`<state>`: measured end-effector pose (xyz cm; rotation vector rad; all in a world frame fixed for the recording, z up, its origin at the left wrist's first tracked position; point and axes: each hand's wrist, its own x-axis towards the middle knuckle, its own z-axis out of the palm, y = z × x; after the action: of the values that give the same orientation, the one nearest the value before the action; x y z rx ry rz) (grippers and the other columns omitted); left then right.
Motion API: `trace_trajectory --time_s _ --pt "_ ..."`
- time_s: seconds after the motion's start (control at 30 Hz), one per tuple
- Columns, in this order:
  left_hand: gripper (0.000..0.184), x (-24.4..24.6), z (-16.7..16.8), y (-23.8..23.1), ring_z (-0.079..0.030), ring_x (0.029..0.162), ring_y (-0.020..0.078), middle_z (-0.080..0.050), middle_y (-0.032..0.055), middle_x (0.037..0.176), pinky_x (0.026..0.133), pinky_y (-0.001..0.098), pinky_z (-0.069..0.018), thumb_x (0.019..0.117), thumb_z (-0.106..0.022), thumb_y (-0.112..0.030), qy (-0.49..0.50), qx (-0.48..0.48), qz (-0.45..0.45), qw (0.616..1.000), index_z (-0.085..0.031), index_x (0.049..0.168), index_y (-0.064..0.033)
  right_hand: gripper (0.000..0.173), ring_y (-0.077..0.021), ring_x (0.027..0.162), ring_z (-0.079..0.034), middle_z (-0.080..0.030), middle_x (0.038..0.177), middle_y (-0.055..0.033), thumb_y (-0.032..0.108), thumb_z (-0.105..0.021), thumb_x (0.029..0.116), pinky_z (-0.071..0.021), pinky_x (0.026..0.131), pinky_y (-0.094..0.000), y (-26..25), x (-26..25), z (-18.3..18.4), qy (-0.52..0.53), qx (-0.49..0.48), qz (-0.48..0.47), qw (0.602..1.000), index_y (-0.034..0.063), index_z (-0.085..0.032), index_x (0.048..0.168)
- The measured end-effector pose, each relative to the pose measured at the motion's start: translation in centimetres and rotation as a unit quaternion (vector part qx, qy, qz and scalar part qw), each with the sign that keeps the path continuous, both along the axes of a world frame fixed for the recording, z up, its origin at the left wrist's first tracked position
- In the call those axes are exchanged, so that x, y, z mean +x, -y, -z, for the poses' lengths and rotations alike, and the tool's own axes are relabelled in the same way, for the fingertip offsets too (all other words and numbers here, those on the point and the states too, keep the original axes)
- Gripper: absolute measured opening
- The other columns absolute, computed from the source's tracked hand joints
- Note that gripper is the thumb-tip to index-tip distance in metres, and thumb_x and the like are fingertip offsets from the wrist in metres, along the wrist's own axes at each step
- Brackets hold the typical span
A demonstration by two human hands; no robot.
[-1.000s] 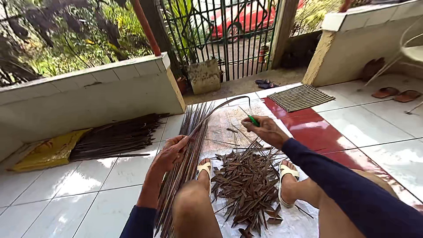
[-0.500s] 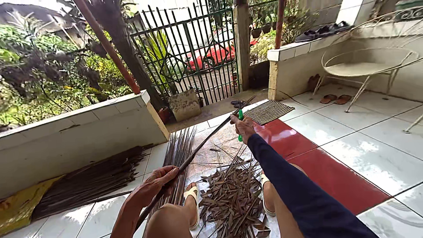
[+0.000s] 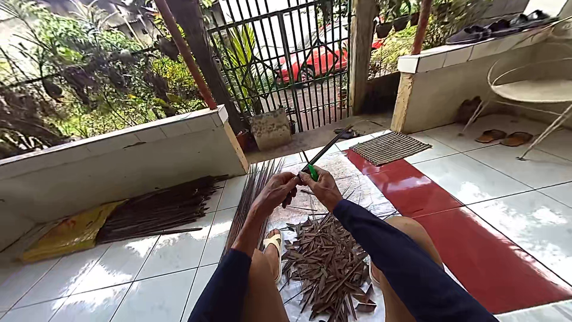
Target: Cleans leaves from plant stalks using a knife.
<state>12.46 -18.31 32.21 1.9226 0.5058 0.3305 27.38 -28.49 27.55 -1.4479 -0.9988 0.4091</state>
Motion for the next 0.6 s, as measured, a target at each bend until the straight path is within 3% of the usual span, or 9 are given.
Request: trace_trajectory --time_s 0.07,0.13,0.2,0.3,0.6 --pt "0.027 0.4 -0.1 -0.4 -0.045 0.047 0.0082 -0.054 0.0017 0.065 0.043 0.0209 -0.0384 0.1102 -0.05 -0.029 -0.006 0.005 -0.027 1.0 -0.067 0.111 -0.0085 0.035 -0.015 0.068 -0.06 -0.063 0.077 -0.0028 0.044 -0.066 0.0998 -0.0506 0.068 -0.0392 0.2 -0.2 0.0 0.042 -0.01 -0.004 0.999 0.0096 -0.064 0.104" --pt "0.027 0.2 0.0 -0.9 -0.038 0.043 0.0079 -0.047 0.0011 0.06 0.04 0.0206 -0.032 0.1102 -0.049 -0.032 0.013 -0.017 -0.038 0.999 -0.066 0.112 -0.0105 0.045 -0.017 0.067 -0.057 -0.061 0.078 -0.0027 0.056 -0.054 0.1028 -0.0495 0.065 -0.0413 0.6 -0.3 0.1 0.073 -0.017 -0.021 0.997 0.014 -0.065 0.116" --pt "0.028 -0.6 0.2 -1.4 -0.035 0.041 0.007 -0.043 -0.0001 0.058 0.038 0.0198 -0.0307 0.1109 -0.047 -0.03 0.03 -0.044 -0.036 0.998 -0.066 0.112 -0.0085 0.044 -0.0168 0.064 -0.053 -0.058 0.078 -0.0019 0.051 -0.042 0.1085 -0.0469 0.063 -0.0404 0.9 -0.2 0.2 0.09 -0.007 -0.034 0.995 0.0168 -0.064 0.125" --pt "0.028 -1.7 0.7 -2.1 -0.036 0.043 0.0066 -0.044 -0.001 0.061 0.04 0.0193 -0.033 0.1118 -0.044 -0.027 0.033 -0.095 -0.037 0.994 -0.063 0.11 -0.0058 0.038 -0.0163 0.066 -0.057 -0.062 0.08 -0.0026 0.04 -0.049 0.1087 -0.0509 0.066 -0.0401 1.1 0.3 0.9 0.133 -0.012 -0.045 0.99 0.0228 -0.062 0.14" --pt "0.026 -2.4 0.9 -3.1 -0.032 0.041 0.0031 -0.036 -0.0056 0.058 0.038 0.0166 -0.0313 0.1114 -0.044 -0.025 0.053 -0.205 0.024 0.977 -0.06 0.103 -0.0073 0.038 -0.0127 0.07 -0.063 -0.069 0.085 -0.0022 0.037 -0.056 0.1068 -0.0553 0.073 -0.0366 0.7 -0.7 1.1 0.128 -0.019 -0.086 0.988 0.0228 -0.063 0.141"
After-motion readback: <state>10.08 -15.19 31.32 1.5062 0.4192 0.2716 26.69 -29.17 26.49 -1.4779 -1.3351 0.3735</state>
